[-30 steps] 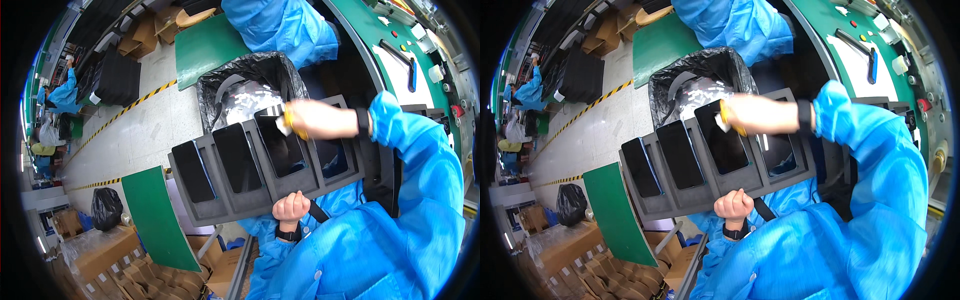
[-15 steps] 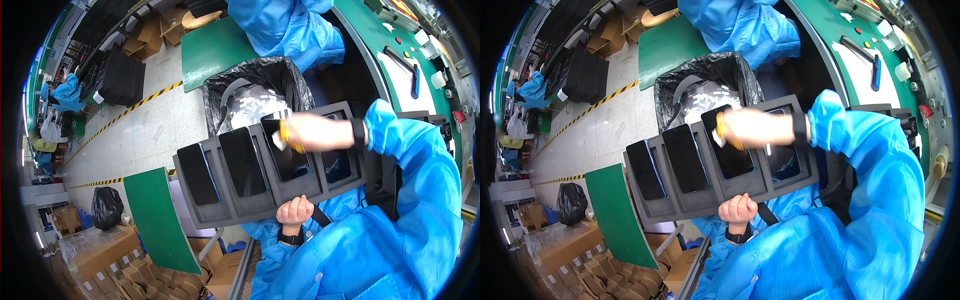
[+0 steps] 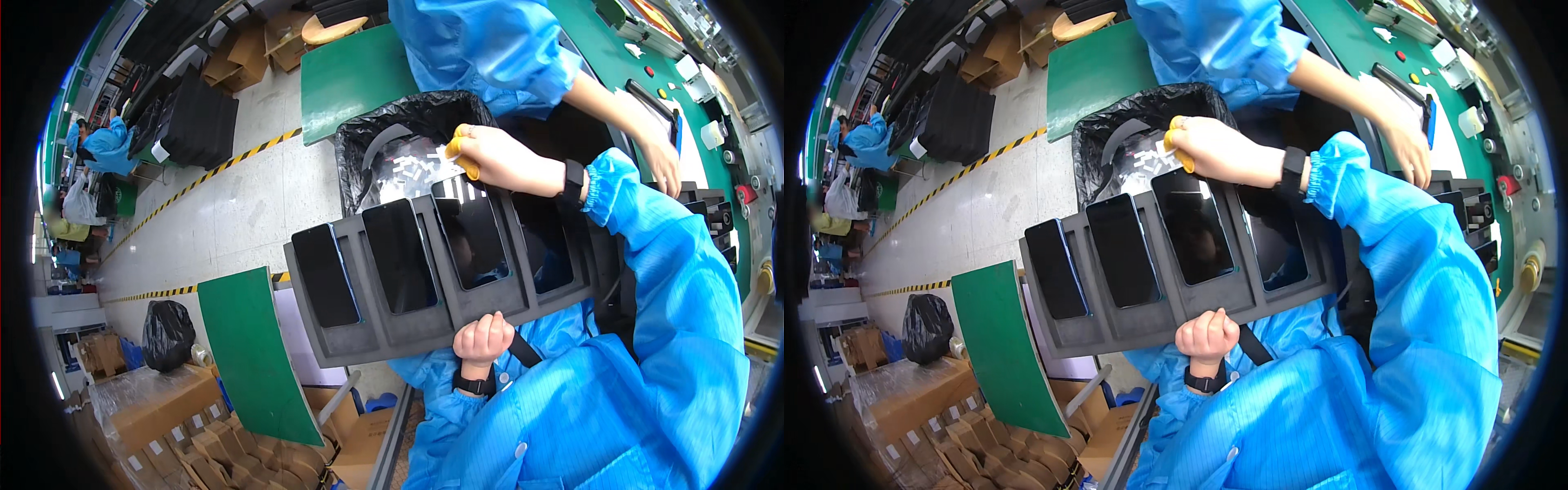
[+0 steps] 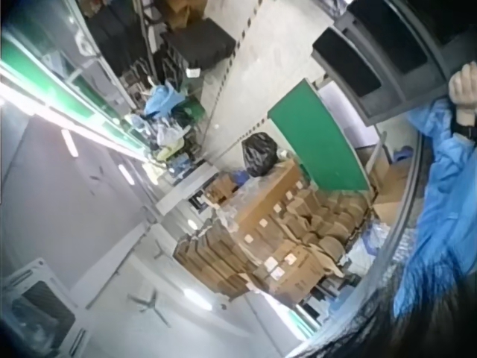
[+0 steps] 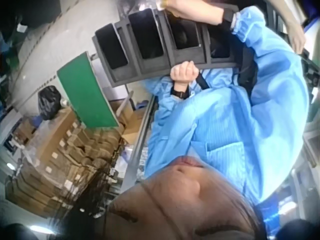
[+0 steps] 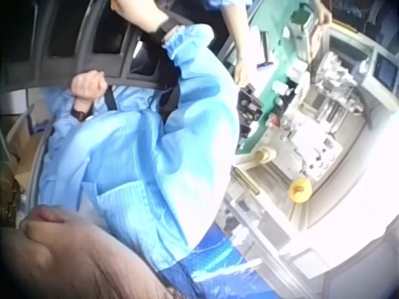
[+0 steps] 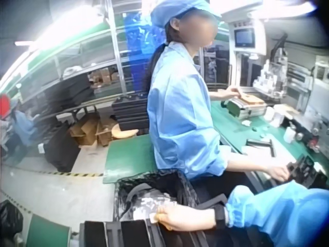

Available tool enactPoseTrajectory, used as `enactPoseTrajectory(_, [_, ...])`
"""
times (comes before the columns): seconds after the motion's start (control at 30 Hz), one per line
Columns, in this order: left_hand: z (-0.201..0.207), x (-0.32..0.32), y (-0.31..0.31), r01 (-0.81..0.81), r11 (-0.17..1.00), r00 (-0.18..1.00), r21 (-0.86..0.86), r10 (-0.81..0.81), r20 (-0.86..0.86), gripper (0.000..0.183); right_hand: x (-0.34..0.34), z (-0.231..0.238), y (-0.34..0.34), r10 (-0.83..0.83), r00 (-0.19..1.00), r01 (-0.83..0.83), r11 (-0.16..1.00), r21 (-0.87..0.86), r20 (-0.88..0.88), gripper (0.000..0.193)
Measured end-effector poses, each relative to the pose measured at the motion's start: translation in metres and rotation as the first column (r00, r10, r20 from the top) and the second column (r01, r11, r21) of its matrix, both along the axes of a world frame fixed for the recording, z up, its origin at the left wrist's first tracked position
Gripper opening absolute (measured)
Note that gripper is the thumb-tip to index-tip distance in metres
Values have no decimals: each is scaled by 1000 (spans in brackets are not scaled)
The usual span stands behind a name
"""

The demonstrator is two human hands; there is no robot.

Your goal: The recorder cleans a set of black screens or displays using a small yellow cloth and white wipes.

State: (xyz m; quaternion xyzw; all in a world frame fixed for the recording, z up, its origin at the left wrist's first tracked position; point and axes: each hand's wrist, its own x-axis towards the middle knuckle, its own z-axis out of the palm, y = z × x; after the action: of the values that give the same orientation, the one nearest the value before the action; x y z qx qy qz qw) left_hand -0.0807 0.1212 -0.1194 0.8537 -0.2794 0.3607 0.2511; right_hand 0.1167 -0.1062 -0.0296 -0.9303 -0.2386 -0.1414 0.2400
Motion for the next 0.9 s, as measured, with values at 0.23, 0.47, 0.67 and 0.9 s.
enactPoseTrajectory(0.23, [2,-1,-2,29,999,999,-31,-30,-16,8,-34,12,39,181,950,-203,977,-63,-254,15])
enactPoseTrajectory(0.47, [2,1,-2,47,999,999,-26,-47,-3,9,-34,17,38,179,956,-193,980,-40,-232,25])
enactPoseTrajectory(0.67, [0,1,-1,38,999,999,-22,-38,8,9,-64,4,46,264,937,-284,957,-59,-230,16])
enactPoseTrajectory(0.9, [4,3,-3,69,996,998,-49,-69,12,9,-26,5,21,147,984,-154,986,-66,-103,23])
